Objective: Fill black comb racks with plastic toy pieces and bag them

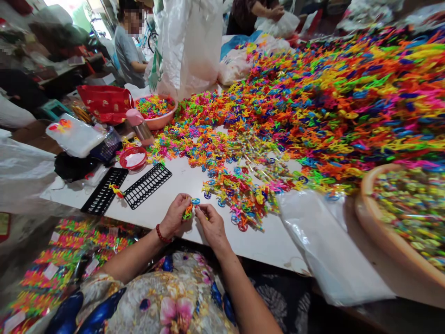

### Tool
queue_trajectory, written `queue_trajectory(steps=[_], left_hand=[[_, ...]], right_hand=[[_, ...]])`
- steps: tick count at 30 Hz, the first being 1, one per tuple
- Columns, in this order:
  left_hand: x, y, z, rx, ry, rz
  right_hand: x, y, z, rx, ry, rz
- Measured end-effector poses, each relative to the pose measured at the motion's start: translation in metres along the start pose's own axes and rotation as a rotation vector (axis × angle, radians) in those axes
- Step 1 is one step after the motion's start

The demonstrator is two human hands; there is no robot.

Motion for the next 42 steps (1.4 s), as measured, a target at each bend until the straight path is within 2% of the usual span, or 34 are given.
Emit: queue_trajectory(steps=[6, 11, 18, 22, 27, 29, 31, 33, 37, 40, 42], left_hand=[[-0.001, -0.001, -0.006, -0.111, -0.072, 0.011], [-0.003, 0.001, -0.007, -0.166, -0.099, 0.016], [0.002, 0.006, -0.024, -0.413, -0.269, -0.013], [0.001, 0.006, -0.023, -0.485, -0.240, -0.019], [0.001, 0.007, -0.021, -0.439, -0.237, -0.057], [-0.003, 0.005, -0.018, -0.444, -0.215, -0.038], [-0.012, 0.003, -0.021, -0.459, -0.224, -0.014], [-0.029, 0.004, -0.035, -0.477, -0.298, -0.040], [-0.079, 0.008, -0.081, -0.652, -0.509, -0.226], [-0.122, 0.007, -0.100, -0.794, -0.516, -0.317], [-0.143, 0.005, -0.103, -0.815, -0.490, -0.313]], right_hand=[[0.001, -0.001, 0.002, 0.014, 0.030, 0.020], [0.005, -0.003, 0.005, -0.052, -0.010, 0.022], [0.009, -0.004, 0.006, -0.066, -0.027, 0.025], [0.013, -0.006, 0.010, 0.009, 0.051, 0.057], [0.019, -0.012, 0.014, 0.061, 0.096, 0.085], [0.018, -0.010, 0.017, 0.100, 0.116, 0.074], [0.015, -0.005, 0.022, 0.192, 0.181, 0.058], [0.014, -0.002, 0.030, 0.382, 0.306, 0.043], [0.018, -0.010, 0.047, 0.910, 0.564, 0.011], [0.013, -0.017, 0.061, 1.118, 0.668, 0.050], [-0.003, -0.008, 0.077, 1.187, 0.693, 0.051]])
Point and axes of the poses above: each hand's wrist, its own x-axis away from the middle knuckle, its own y-axis out of the back of the hand, z = x × y, the point moved 10 cm from there along -x, towards the middle knuckle, and after that the axes turned 11 degrees about -x, right-handed, at the moved point
